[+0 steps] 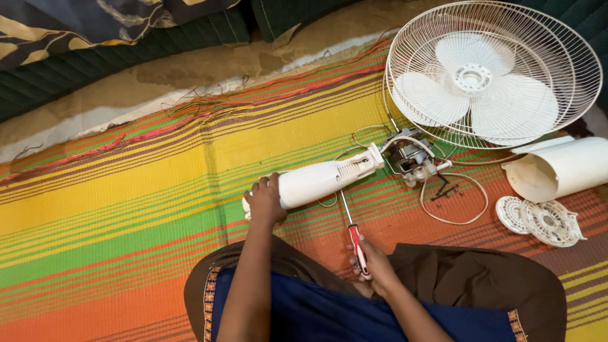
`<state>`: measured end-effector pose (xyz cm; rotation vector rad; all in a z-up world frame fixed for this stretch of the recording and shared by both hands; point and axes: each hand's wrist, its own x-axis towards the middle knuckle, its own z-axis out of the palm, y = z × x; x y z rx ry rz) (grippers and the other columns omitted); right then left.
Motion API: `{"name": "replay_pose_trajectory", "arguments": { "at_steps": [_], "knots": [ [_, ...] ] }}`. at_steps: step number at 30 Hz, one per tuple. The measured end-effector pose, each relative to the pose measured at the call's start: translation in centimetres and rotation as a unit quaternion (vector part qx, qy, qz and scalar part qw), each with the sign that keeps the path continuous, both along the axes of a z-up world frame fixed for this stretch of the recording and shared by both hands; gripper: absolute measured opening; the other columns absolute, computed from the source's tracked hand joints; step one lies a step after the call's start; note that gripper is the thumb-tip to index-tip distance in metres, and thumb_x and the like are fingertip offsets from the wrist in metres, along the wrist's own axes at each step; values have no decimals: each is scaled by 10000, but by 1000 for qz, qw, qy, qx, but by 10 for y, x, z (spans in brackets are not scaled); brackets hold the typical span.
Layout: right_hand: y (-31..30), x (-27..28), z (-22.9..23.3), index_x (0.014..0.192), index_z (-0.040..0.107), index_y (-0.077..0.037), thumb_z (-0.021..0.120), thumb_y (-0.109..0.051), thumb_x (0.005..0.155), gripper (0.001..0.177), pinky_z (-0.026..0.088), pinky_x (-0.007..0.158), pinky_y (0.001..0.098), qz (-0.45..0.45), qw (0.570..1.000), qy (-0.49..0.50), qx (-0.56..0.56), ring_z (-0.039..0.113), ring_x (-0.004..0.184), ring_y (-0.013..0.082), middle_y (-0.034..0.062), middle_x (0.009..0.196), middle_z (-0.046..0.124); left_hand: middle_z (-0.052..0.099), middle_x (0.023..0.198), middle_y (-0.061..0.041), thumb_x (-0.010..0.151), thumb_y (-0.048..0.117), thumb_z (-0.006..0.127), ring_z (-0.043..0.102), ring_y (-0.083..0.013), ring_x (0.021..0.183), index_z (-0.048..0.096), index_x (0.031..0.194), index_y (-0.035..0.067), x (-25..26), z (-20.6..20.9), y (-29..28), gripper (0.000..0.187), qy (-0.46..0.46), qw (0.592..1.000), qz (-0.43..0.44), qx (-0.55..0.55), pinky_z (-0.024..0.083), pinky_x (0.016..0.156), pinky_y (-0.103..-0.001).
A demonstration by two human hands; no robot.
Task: The person sits on a mat and uses a screwdriver to tighten screws on the white plastic base of a disassembled electric fan. The fan blades, motor, and other parts are laid out nearby on the mat.
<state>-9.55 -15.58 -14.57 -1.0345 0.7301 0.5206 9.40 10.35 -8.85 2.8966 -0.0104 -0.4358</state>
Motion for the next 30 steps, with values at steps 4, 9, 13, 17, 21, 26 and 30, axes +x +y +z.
{"name": "replay_pose_trajectory", "arguments": {
  "at_steps": [4,9,13,17,21,26,30],
  "knots": [
    [0,2,3,1048,663,32,522,-487,1050,539,498,500,408,103,937,-83,-323,643,608,300,165,761,682,448,1480,-160,581,102,891,429,-387,1374,370,1511,203,-1,3,-1,1071,7,1000,1,-3,238,1152,-710],
    [-5,7,31,1104,674,-25,544,-433,981,445,549,771,555,194,774,-133,-588,688,870,485,281,938,716,297,1589,-202,583,154,928,267,-443,1469,256,1579,185,-4,11,-23,1203,-2,1000,-19,23,168,1103,-752],
    [-12,14,48,1043,693,-9,575,-397,961,413,562,741,516,166,795,-179,-556,708,833,412,240,911,728,315,1595,-201,576,251,962,272,-462,1479,291,1508,216,-16,9,-59,1150,-112,981,-161,9,188,1091,-780],
    [-15,19,56,1167,649,-14,525,-343,1008,385,548,666,406,-23,997,-54,-52,694,786,264,187,942,745,385,1523,-154,569,276,978,352,-390,1421,322,1537,224,-11,1,-65,1171,-119,984,-134,16,271,1087,-754],
    [6,21,68,1250,571,36,480,-310,1011,430,568,681,334,-180,944,-49,273,680,849,214,164,1077,730,466,1485,-92,554,182,975,433,-323,1390,402,1525,235,13,-2,-58,1129,-131,983,-126,17,311,1085,-728],
    [35,34,86,1201,559,-15,554,-343,986,392,579,684,321,-252,886,-44,388,670,881,234,151,1004,659,518,1450,-54,538,71,927,478,-286,1366,428,1497,240,34,8,-57,1095,-47,993,-109,1,321,1113,-695],
    [47,47,97,1156,552,-77,652,-231,1005,237,540,583,302,-252,926,-66,274,659,794,195,92,924,606,513,1457,-58,531,78,919,472,-292,1368,430,1482,247,38,19,-59,1082,-26,994,-104,0,320,1113,-681]
  ]
}}
